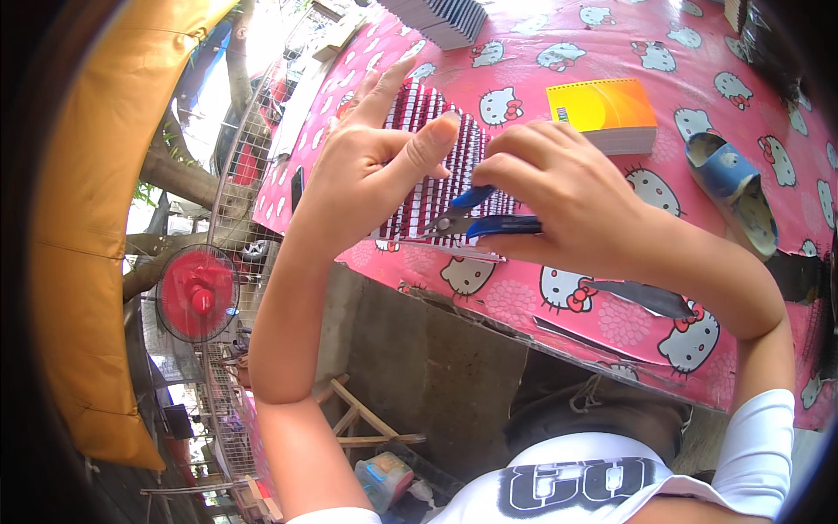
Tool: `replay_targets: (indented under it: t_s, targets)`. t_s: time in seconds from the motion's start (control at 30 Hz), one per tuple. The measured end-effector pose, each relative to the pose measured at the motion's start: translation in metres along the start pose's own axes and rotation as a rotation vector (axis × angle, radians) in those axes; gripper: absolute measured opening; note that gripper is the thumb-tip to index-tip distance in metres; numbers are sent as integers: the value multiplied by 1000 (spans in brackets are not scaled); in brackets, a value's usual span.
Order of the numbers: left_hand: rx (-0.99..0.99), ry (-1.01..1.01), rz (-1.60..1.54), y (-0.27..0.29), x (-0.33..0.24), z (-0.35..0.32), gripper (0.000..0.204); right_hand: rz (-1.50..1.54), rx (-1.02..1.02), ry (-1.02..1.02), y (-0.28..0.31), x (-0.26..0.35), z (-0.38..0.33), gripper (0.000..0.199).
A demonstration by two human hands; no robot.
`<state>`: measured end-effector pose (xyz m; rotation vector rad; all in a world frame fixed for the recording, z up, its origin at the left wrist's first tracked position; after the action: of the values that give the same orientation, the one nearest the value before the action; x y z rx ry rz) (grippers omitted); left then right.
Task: The person trims the excess metal wire from spiral-bound notebooks using a pair of blue-handled pliers.
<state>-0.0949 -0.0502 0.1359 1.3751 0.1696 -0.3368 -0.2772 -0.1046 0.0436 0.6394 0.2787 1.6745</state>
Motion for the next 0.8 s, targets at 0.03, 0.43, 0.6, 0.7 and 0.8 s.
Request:
replay_targets:
  t_s: [0.03,0.43,0.6,0.7,0.8]
  targets:
    - [-8,7,-15,-2,-1,0,54,-2,-37,27,-2,0,2,39]
    - [94,-18,102,1,-9,-1,50,410,250,-264,-2,-15,-5,41]
    - [84,14,94,0,-11,1,52,237,55,-137,-3,-10,-11,37]
    - [84,22,68,-2,-12,2,53,427,108,-206,-10,-15,-9,36]
    - [103,-9,68,-1,-7,0,53,755,486,-625,-9,-29,1,46]
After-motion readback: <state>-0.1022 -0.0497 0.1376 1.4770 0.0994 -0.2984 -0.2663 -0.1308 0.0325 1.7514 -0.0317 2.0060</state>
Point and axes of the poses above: each hand's wrist, its own z-axis towards the middle knuckle, its own y-axis out of the back of the hand, x = y × z, the point moved 2 cm from there along z, towards the middle knuckle, and after that the axes turned 4 degrees about y, right-handed, at the moved point
